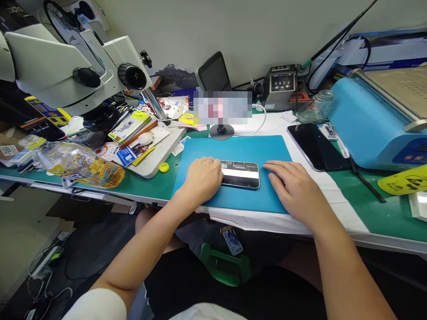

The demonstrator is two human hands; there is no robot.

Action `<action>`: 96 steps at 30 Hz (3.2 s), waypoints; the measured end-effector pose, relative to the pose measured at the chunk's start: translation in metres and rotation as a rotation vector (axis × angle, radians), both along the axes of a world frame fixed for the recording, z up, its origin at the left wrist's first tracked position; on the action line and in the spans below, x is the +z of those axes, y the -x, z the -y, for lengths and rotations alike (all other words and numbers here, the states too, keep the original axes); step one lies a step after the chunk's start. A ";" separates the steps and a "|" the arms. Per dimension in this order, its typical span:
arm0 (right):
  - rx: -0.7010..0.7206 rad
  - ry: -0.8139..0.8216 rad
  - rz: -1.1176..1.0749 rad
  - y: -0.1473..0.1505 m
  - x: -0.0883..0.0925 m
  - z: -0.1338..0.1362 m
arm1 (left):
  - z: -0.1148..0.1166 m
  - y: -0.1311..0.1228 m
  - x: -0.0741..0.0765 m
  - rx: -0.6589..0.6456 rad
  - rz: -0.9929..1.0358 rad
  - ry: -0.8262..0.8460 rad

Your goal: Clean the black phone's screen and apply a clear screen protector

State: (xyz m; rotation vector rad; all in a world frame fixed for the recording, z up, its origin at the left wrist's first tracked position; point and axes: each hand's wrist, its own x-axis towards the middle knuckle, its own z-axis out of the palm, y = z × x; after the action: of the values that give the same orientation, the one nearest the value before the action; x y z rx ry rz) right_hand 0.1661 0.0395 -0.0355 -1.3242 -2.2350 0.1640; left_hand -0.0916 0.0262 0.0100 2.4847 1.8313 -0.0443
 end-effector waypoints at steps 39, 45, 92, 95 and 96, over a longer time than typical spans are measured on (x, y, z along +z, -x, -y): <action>0.041 -0.010 -0.007 0.001 0.000 0.003 | 0.004 -0.047 -0.005 -0.148 -0.036 -0.009; 0.068 -0.047 -0.026 -0.001 -0.004 0.002 | -0.006 -0.079 -0.007 -0.163 -0.014 -0.039; 0.068 -0.093 0.015 -0.005 -0.009 0.000 | -0.002 -0.022 -0.001 -0.111 -0.076 -0.011; 0.059 -0.086 0.022 -0.003 -0.008 0.002 | -0.008 -0.002 0.003 -0.022 -0.126 0.004; 0.062 -0.087 0.025 -0.002 -0.007 0.003 | -0.011 -0.003 0.003 -0.006 -0.133 0.009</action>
State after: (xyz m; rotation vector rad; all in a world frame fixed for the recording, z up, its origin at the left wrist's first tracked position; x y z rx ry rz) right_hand 0.1686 0.0369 -0.0430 -1.2186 -2.2786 0.0721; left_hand -0.0888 0.0369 0.0129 2.5384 1.8676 -0.2226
